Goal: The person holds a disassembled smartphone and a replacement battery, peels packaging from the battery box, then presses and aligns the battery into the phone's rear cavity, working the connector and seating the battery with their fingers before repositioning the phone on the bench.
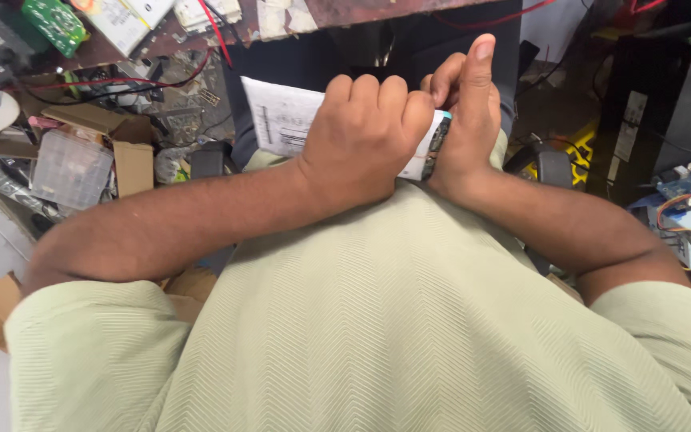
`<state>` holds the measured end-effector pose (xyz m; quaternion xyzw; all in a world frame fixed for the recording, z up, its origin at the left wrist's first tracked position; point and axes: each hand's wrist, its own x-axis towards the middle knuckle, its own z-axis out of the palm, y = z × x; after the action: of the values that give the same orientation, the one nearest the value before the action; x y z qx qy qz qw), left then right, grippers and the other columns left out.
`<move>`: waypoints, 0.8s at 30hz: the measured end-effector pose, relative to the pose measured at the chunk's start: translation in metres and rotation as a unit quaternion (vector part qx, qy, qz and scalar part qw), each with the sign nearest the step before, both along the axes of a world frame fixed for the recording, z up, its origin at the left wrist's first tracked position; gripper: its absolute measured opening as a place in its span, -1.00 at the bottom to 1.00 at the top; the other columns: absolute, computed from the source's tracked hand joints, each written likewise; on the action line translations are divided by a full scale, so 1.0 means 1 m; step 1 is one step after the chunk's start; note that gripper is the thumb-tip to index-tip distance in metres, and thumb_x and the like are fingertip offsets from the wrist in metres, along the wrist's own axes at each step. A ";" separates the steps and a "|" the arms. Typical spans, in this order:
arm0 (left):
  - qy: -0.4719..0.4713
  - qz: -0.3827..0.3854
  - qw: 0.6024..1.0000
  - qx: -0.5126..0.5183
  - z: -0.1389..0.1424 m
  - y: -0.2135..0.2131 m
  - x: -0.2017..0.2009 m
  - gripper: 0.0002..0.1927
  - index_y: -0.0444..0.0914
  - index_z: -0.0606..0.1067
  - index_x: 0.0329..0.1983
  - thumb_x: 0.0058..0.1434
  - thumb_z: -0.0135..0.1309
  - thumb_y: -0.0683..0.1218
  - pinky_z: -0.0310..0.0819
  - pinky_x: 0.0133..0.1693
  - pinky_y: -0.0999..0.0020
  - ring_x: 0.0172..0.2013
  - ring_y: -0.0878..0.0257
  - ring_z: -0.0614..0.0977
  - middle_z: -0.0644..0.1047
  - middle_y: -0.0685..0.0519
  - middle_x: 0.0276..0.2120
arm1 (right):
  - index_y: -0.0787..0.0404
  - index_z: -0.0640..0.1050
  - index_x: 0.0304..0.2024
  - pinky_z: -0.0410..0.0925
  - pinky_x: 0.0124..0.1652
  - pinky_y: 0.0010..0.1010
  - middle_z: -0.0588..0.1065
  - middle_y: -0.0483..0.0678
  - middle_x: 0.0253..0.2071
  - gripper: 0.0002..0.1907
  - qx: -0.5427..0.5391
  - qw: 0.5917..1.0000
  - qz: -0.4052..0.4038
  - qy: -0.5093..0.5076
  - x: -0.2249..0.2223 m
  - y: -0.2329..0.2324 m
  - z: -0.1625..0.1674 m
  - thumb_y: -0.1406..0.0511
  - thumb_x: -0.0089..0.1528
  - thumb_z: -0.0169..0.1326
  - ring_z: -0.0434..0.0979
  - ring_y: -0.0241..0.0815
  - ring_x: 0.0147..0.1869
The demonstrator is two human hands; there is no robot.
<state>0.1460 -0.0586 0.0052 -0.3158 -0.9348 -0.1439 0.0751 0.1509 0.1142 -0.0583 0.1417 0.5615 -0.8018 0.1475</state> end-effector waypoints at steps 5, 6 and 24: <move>-0.120 0.073 0.987 0.084 0.016 -0.009 -0.024 -0.41 -0.23 0.44 -0.10 -0.15 0.38 0.08 0.34 -0.33 0.13 -0.38 0.08 0.54 0.45 0.01 -0.39 | 0.20 0.44 -0.30 0.27 -0.30 -0.42 0.36 -0.04 -0.46 -0.35 -0.179 0.977 -0.005 -0.114 -0.048 0.002 0.000 -0.18 0.48 -0.29 0.36 -0.22 -0.39; -0.123 0.091 0.978 0.139 0.021 -0.017 -0.030 -0.30 -0.26 0.43 -0.06 -0.18 0.40 0.17 0.39 -0.30 0.16 -0.35 0.08 0.56 0.47 -0.01 -0.36 | 0.20 0.45 -0.25 0.28 -0.26 -0.45 0.38 -0.02 -0.44 -0.35 -0.207 0.976 0.009 -0.073 -0.054 0.004 0.003 -0.18 0.53 -0.28 0.37 -0.22 -0.37; -0.125 0.195 0.854 0.467 0.063 -0.099 -0.038 -0.56 -0.29 0.58 0.10 0.19 0.38 -0.06 0.56 -0.17 0.46 -0.24 0.30 0.70 0.67 -0.05 -0.20 | 0.32 0.51 0.12 0.49 -0.15 -0.43 0.67 -0.02 -0.19 -0.54 0.139 0.916 0.361 0.111 -0.059 -0.008 0.055 0.31 0.19 0.24 0.63 -0.34 -0.15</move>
<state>0.1076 -0.1573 0.0682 -0.0345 -0.8015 -0.5842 0.1228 0.0924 0.1057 -0.0031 -0.1414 0.6927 -0.6189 0.3424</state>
